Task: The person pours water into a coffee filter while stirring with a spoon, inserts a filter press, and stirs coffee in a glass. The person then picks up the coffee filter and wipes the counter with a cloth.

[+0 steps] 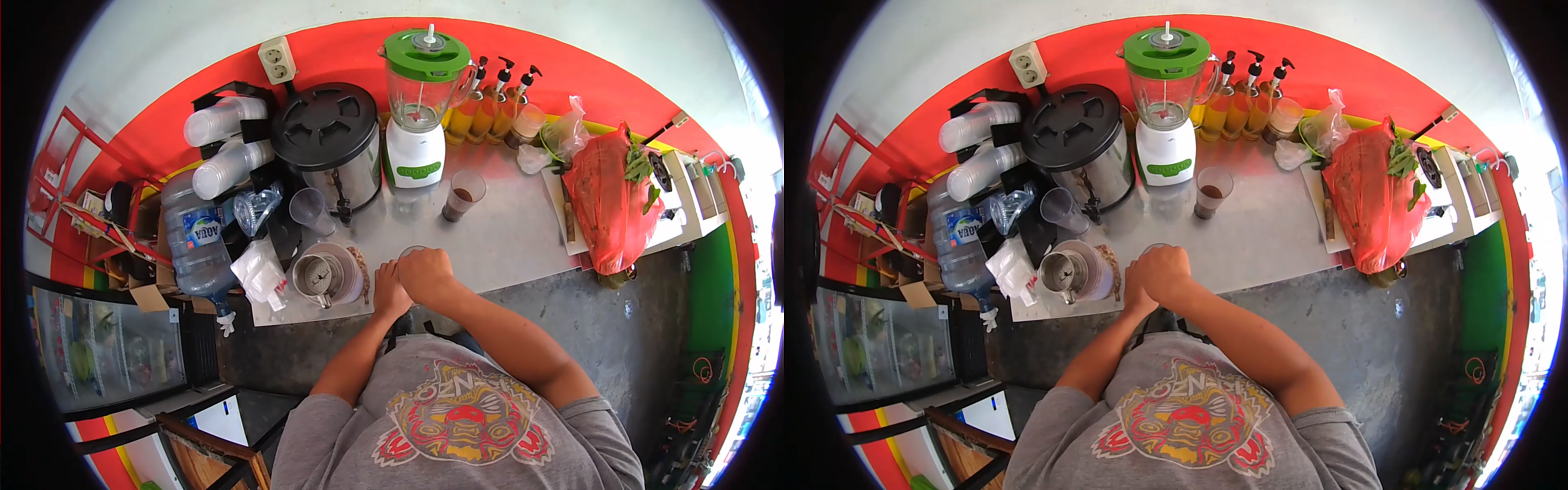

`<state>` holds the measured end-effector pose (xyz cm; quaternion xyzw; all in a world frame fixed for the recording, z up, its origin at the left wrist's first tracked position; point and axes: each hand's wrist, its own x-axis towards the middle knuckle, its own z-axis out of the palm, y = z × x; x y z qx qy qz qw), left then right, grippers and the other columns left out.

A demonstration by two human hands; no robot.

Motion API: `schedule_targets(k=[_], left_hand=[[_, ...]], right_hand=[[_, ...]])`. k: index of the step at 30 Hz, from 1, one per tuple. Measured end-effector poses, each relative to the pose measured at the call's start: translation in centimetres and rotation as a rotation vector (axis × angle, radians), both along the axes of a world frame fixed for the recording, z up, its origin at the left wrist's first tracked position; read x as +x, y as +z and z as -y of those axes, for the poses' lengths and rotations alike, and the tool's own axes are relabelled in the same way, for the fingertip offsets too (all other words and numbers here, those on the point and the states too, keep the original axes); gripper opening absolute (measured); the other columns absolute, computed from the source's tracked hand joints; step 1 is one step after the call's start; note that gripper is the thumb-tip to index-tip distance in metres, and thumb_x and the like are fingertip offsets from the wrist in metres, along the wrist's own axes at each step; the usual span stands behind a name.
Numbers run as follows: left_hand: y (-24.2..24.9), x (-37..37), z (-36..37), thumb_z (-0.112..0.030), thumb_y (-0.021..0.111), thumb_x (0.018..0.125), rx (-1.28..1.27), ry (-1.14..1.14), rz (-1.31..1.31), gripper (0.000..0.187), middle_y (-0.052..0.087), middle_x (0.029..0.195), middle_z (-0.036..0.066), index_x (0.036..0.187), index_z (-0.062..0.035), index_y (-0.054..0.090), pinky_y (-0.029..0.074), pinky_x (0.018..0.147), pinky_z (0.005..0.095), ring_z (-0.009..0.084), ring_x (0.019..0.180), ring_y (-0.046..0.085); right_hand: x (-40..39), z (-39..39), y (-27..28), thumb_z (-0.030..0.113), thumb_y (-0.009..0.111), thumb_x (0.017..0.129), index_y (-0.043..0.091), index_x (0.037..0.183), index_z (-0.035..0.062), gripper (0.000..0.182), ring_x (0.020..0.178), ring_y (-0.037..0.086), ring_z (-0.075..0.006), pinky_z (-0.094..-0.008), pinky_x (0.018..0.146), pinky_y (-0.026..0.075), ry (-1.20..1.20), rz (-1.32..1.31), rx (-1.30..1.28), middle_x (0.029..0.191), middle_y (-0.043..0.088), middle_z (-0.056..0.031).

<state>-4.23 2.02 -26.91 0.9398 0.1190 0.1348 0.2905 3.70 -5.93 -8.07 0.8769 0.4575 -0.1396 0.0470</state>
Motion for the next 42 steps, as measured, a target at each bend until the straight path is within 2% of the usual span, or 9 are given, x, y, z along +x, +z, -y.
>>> schedule_targets(k=[4,6,9,15,28,30,37,40,42], left_hand=[[-0.4,0.2,0.0,-0.023,0.087,0.072,-0.021,0.010,-0.024,0.054,0.060,0.114,0.012,0.116,-0.0050,0.063,0.042,0.096,0.0468,0.0345,0.111,0.055],[-0.5,0.3,0.0,-0.023,0.087,0.072,-0.004,0.014,-0.036,0.054,0.061,0.114,0.012,0.116,-0.0051,0.063,0.042,0.096,0.0470,0.0345,0.111,0.055],[-0.3,0.2,0.3,-0.023,0.086,0.072,-0.014,0.021,-0.042,0.053,0.061,0.113,0.012,0.117,-0.0052,0.063,0.043,0.095,0.0476,0.0346,0.111,0.056],[0.0,0.3,0.2,-0.022,0.086,0.073,-0.037,0.014,-0.030,0.053,0.061,0.114,0.012,0.118,-0.0056,0.064,0.043,0.095,0.0483,0.0352,0.111,0.056],[0.0,0.2,0.2,-0.023,0.086,0.073,-0.064,0.024,-0.022,0.055,0.060,0.114,0.012,0.119,-0.0050,0.063,0.042,0.097,0.0484,0.0350,0.111,0.056],[-0.3,0.1,0.2,-0.023,0.086,0.073,-0.051,0.025,0.011,0.055,0.060,0.114,0.012,0.119,-0.0050,0.062,0.042,0.097,0.0485,0.0351,0.111,0.056],[-0.8,0.5,0.1,-0.023,0.087,0.072,-0.052,0.042,-0.037,0.057,0.060,0.115,0.013,0.120,-0.0045,0.063,0.042,0.098,0.0485,0.0353,0.112,0.056],[-0.6,0.3,0.0,-0.023,0.086,0.072,-0.054,0.024,-0.033,0.056,0.061,0.116,0.013,0.119,-0.0036,0.063,0.042,0.098,0.0481,0.0353,0.113,0.056],[-0.5,0.3,0.0,-0.023,0.087,0.072,-0.045,0.025,-0.025,0.055,0.061,0.115,0.013,0.119,-0.0035,0.063,0.042,0.098,0.0479,0.0353,0.113,0.056]], right_hand=[[0.5,-0.4,1.2,0.018,0.074,0.086,0.081,0.093,0.0107,0.012,0.092,0.079,-0.0284,-0.0392,0.074,0.061,-0.030,-0.073,-0.054,0.101,0.079,-0.0126],[0.0,-0.8,1.5,0.023,0.069,0.094,0.082,0.106,0.0131,0.020,0.109,0.076,-0.0246,-0.0380,0.081,0.060,0.027,-0.028,-0.174,0.110,0.080,-0.0072],[0.6,-0.6,0.7,0.019,0.072,0.089,0.082,0.095,0.0111,0.014,0.097,0.079,-0.0284,-0.0392,0.078,0.061,0.100,-0.049,-0.059,0.101,0.080,-0.0111],[1.0,-1.1,0.5,0.019,0.072,0.089,0.082,0.095,0.0116,0.014,0.100,0.079,-0.0282,-0.0399,0.080,0.061,-0.006,-0.083,-0.118,0.105,0.080,-0.0107],[1.1,0.4,1.0,0.018,0.074,0.086,0.080,0.091,0.0115,0.010,0.094,0.079,-0.0274,-0.0399,0.074,0.061,0.107,-0.037,-0.028,0.098,0.081,-0.0104],[1.2,-0.3,1.5,0.019,0.071,0.093,0.082,0.107,0.0157,0.018,0.107,0.076,-0.0239,-0.0362,0.078,0.060,-0.004,-0.076,-0.185,0.113,0.079,-0.0065],[0.2,-0.5,1.4,0.020,0.071,0.093,0.083,0.108,0.0166,0.019,0.106,0.076,-0.0223,-0.0356,0.078,0.059,0.125,0.013,-0.190,0.112,0.079,-0.0048],[0.1,-0.4,0.9,0.021,0.071,0.093,0.083,0.106,0.0165,0.018,0.106,0.076,-0.0220,-0.0354,0.078,0.059,0.062,0.026,-0.203,0.111,0.079,-0.0040],[0.2,0.1,0.6,0.018,0.074,0.085,0.080,0.088,0.0118,0.009,0.090,0.079,-0.0253,-0.0369,0.071,0.060,0.099,0.029,-0.077,0.095,0.080,-0.0084]])
